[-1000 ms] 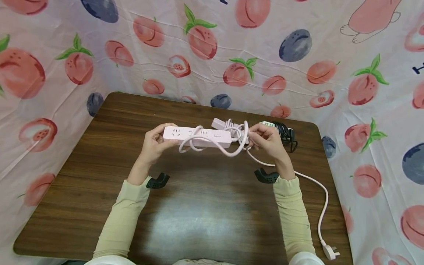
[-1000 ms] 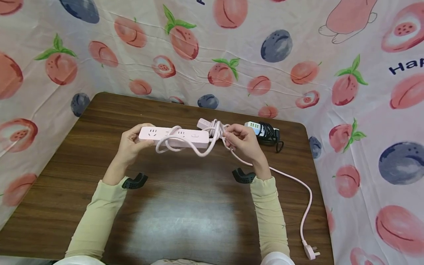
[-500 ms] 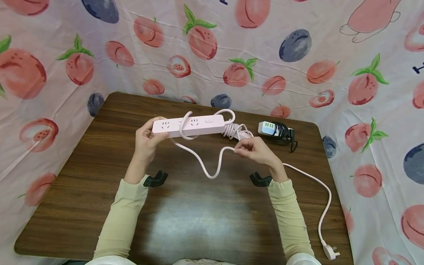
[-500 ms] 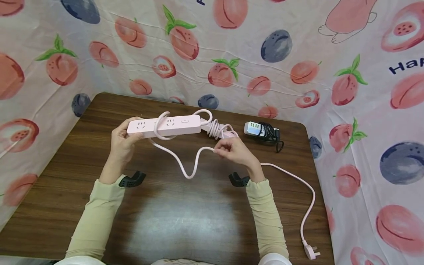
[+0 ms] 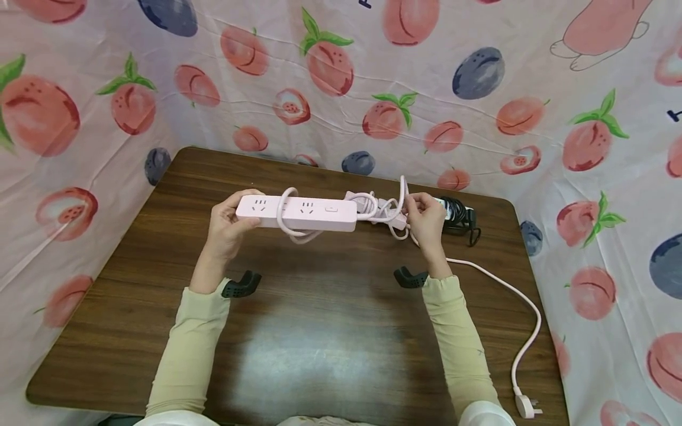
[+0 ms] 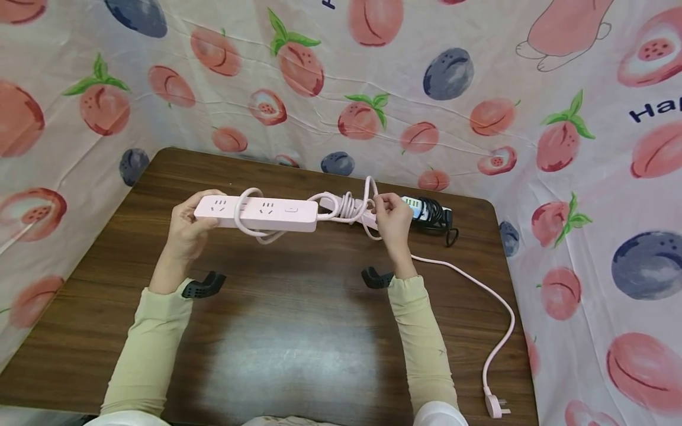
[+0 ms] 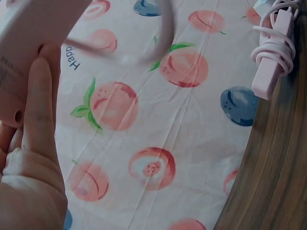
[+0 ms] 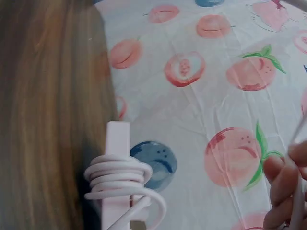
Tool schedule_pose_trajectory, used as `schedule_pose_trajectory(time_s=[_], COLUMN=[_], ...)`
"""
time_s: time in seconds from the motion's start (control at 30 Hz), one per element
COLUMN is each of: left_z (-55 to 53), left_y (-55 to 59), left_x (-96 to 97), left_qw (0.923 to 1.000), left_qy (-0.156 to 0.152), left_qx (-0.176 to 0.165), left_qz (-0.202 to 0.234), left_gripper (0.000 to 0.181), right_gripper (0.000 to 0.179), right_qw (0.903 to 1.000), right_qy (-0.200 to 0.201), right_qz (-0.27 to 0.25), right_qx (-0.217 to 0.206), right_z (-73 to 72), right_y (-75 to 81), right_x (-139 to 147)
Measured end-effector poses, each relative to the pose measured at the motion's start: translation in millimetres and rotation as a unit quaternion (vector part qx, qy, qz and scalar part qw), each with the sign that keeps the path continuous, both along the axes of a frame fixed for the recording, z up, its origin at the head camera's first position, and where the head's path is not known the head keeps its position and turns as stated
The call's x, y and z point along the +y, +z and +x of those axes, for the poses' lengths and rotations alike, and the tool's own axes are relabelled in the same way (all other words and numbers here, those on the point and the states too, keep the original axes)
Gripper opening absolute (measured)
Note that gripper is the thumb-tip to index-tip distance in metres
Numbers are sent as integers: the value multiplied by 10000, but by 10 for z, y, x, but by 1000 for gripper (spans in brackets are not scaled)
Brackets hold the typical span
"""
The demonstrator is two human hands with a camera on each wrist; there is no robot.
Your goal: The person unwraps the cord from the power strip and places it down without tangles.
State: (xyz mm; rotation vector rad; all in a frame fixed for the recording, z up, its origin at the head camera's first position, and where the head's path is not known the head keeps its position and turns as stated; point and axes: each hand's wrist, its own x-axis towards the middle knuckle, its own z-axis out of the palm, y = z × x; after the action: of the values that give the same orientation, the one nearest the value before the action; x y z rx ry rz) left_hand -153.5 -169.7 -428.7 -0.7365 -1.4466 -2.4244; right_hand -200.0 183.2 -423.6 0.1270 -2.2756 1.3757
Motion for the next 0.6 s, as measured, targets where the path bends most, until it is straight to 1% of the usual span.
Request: schedule_pose_trajectory(time_s=[0.07,0.13,0.23,0.33,0.43,0.6], left_z=[4,11,22,28,33,37], left_y=[-3,-7,-11,-10,-12,-34], left_x=[-10,-17,-30,-48,-68,-100], left_qw=[9998,9994,9986,9977,9967,9969], left_qy=[-151,-304,-465,-588,-678,-629], left_qx=[47,66,96,123,128,87], left_qz=[-114,-174,-223,-322,-419,-466], left_gripper=[33,36,41,45,46,47], right_gripper=[14,15,15,14,19,25], right_qw=[9992,9968,9892,9774,9639,9351], right_qy=[-167,-272,-357,-493,-660,-767], right_qz=[-371,-740,-1395,-2041,-2574,-3459], right_qx=[-9,-117,-259,-251,-145,-2], right_z=[-19,-34,-56,-66,-66,-78], right_y=[34,68,103,136,167,192], right_x=[11,31,76,127,179,297])
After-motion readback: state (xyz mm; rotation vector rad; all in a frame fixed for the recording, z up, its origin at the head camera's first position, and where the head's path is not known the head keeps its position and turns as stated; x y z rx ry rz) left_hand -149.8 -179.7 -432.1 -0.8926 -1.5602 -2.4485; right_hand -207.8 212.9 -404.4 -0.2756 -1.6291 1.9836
